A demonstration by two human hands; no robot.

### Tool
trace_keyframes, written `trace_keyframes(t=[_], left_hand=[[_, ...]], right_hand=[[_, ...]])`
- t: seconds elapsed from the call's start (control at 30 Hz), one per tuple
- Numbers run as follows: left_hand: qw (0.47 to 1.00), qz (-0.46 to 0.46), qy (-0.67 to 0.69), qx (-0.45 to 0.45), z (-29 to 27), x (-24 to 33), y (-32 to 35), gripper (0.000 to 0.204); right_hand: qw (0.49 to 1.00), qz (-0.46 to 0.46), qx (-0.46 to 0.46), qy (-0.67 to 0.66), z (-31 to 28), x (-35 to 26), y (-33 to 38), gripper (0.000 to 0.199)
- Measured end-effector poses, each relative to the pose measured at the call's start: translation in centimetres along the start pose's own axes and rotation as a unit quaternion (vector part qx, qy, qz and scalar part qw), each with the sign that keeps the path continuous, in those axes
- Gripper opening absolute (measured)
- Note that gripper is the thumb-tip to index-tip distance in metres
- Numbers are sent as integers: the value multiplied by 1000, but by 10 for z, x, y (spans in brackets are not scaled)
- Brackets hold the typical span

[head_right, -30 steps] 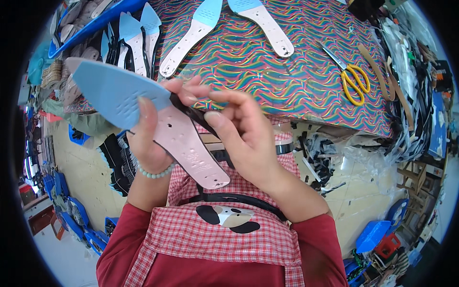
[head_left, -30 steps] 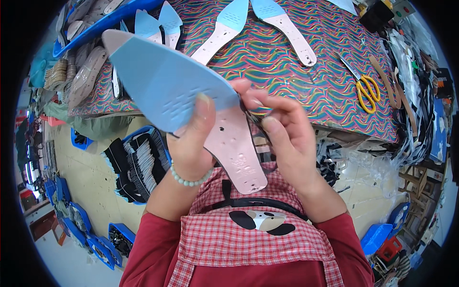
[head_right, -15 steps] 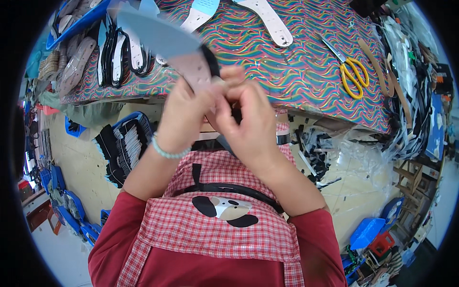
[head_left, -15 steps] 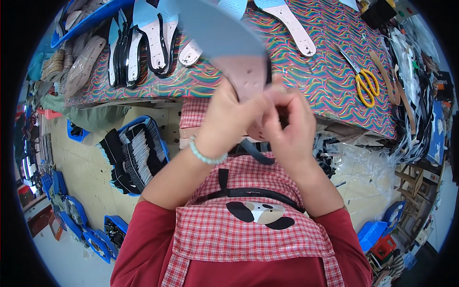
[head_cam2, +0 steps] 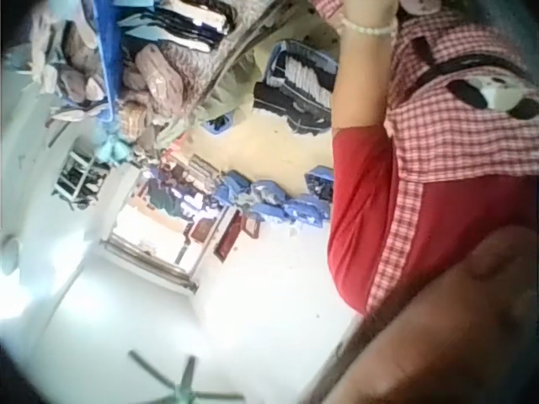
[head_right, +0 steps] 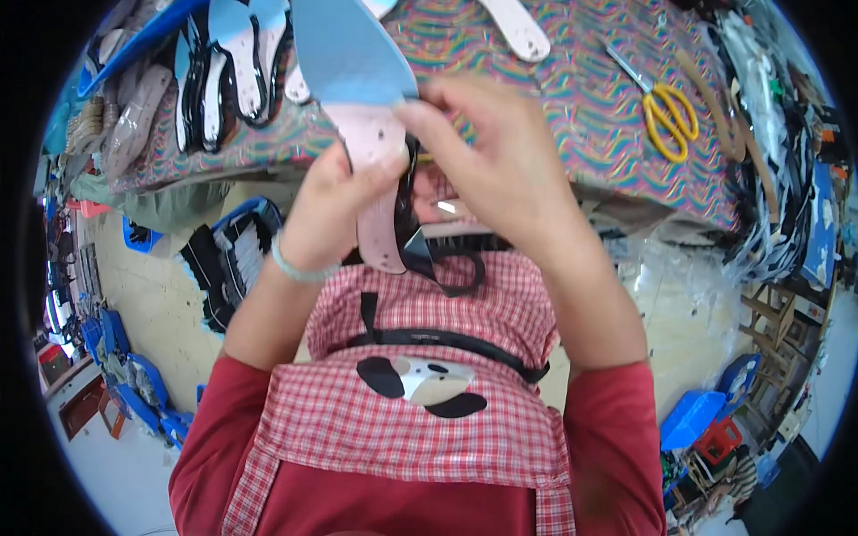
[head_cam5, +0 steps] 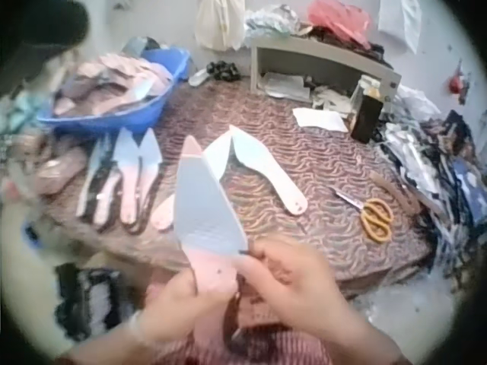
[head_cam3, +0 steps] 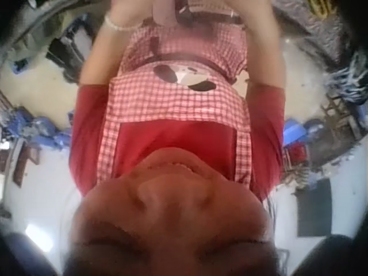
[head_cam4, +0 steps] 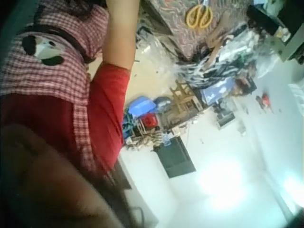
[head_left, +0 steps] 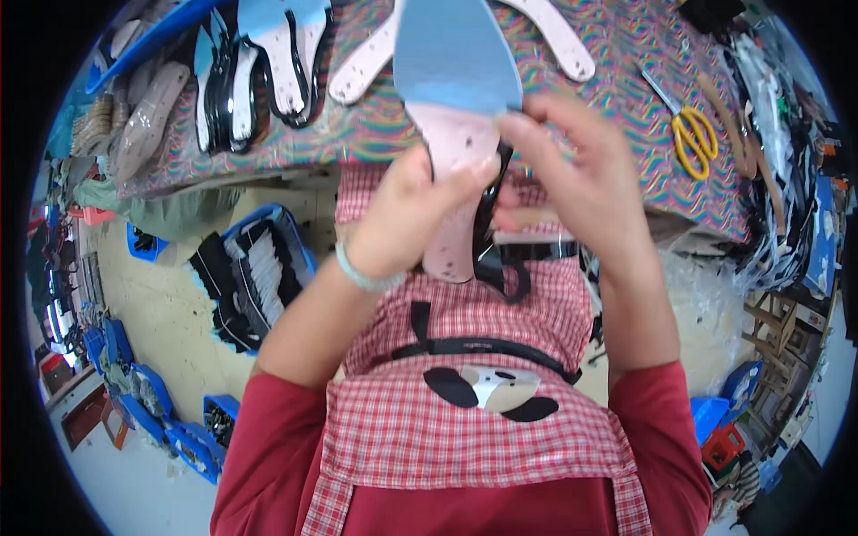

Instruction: The person assembles shoe components by attaching black rubber strips to the edges of light blue and pink shoe insoles. They pick up each insole, align the rubber strip along the perimeter, press it into place, and then trim the excess with yellow-handled scissors. The process is repeated for multiple insoles, with finished pieces placed on the table.

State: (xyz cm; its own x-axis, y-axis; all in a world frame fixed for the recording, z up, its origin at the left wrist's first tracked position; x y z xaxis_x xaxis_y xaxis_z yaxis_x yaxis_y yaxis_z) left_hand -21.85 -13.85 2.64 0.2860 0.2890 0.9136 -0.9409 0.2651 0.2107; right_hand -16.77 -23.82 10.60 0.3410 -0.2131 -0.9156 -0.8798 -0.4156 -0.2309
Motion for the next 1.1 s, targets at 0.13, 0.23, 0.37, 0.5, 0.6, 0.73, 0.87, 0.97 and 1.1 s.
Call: trace_keyframes(t=[0.13,0.23,0.37,0.5,0.6,0.73,0.87,0.97,1.1], left_hand=[[984,62,130,-105,19,19,-2,34],[987,114,103,-40,-1,38,-4,33],[990,138,32,3,-13,44,0,30],[966,204,161,7,-17,61,10,32],[926,234,297,-11,-24,70,14,33],[898,233,362,-87,-17,82,19,34],[891,226,379,-106,-3,82,10,33],[947,161,268,70,-10,60,2,35],[922,181,-322,121,-13,65,41,15]], right_hand=[[997,-45,12,-61,0,-12,4,24],[989,38,51,-131,2,29,31,39],[966,157,-14,-205,18,35,42,47],[995,-82,-25,58,11,-31,23,45],[968,-139,-55,199,32,-39,39,43],[978,-123,-51,160,35,-24,55,40],[997,-9,34,-67,52,-9,74,37],[969,62,61,-233,43,4,55,33],[997,36,17,63,-26,-3,30,23]])
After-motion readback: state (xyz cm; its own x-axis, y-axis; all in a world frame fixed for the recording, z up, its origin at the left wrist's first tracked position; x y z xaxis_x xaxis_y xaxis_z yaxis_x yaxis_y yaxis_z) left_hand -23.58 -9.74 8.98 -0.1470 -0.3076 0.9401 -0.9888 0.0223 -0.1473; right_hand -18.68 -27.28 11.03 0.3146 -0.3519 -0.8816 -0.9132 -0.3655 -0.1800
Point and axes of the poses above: each hand's wrist, its own y-axis away from the middle knuckle, its own z-axis out of the palm, x = y × z, the point moved 10 cm from there along -y, towards the middle knuckle, and after that the axes turned 4 degrees about -y, right-handed, at the moved point
